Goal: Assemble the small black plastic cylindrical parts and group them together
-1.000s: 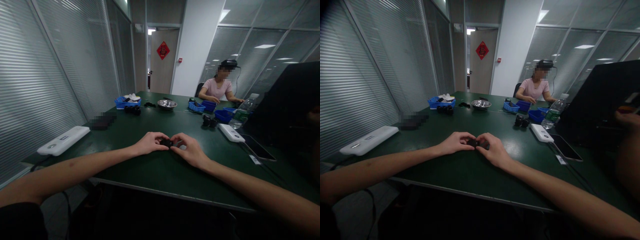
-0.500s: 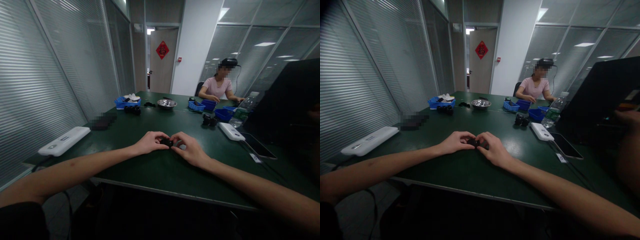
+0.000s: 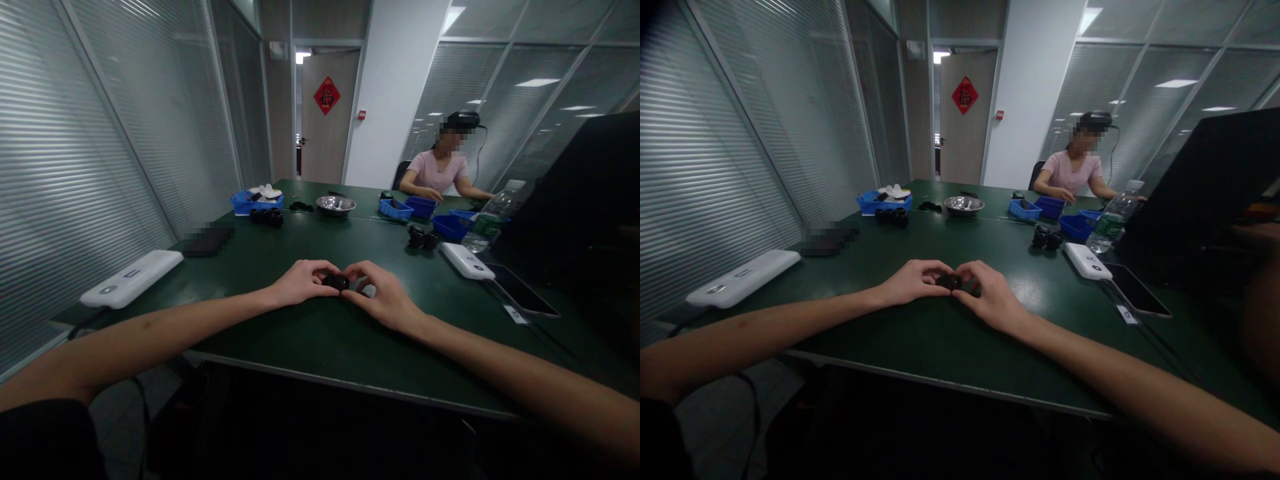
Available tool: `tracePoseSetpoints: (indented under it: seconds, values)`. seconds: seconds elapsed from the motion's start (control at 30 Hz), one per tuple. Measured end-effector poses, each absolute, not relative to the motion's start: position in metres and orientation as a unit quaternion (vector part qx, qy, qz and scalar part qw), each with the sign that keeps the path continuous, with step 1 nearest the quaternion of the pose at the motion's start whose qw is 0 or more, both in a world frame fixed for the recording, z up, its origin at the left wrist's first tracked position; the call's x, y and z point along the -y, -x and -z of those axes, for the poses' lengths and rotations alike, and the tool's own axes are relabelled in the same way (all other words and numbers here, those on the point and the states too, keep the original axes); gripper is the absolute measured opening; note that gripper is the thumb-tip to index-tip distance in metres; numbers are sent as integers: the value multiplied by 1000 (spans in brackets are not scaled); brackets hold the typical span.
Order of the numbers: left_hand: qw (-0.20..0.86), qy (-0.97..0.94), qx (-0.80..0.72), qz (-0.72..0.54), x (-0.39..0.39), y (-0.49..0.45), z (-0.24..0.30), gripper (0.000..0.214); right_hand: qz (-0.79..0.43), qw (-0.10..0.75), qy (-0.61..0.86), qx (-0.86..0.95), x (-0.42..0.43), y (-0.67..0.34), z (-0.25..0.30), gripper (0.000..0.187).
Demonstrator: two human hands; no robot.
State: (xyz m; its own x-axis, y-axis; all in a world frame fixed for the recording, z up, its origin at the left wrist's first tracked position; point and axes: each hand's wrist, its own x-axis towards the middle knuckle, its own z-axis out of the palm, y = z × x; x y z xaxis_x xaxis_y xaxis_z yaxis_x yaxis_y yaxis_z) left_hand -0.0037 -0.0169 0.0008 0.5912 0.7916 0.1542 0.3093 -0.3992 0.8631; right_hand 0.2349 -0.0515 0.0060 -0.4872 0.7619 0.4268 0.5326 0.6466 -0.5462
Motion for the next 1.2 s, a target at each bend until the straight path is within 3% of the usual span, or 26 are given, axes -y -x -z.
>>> tracePoseSetpoints:
  seconds: [0.2,0.43,0.6,0.8,1.0,1.2]
  values:
    - [425,-784,-350,-287,17,4,0,50,-179,312,404,841,52,-233,-7,16]
    - [425,-784,-345,-294,14,4,3,48,-160,322,388,848,50,-236,-2,28]
    - [417,-784,-359,-287,14,4,3,51,-172,312,402,844,50,-234,-4,16]
    - [427,-782,-345,-297,16,4,2,49,-134,328,369,859,49,-234,-2,28]
    - [426,-781,-354,-289,14,4,3,50,-157,308,398,850,51,-234,-4,17]
    - [433,-778,-345,-296,15,4,1,47,-128,320,364,865,50,-234,-2,28]
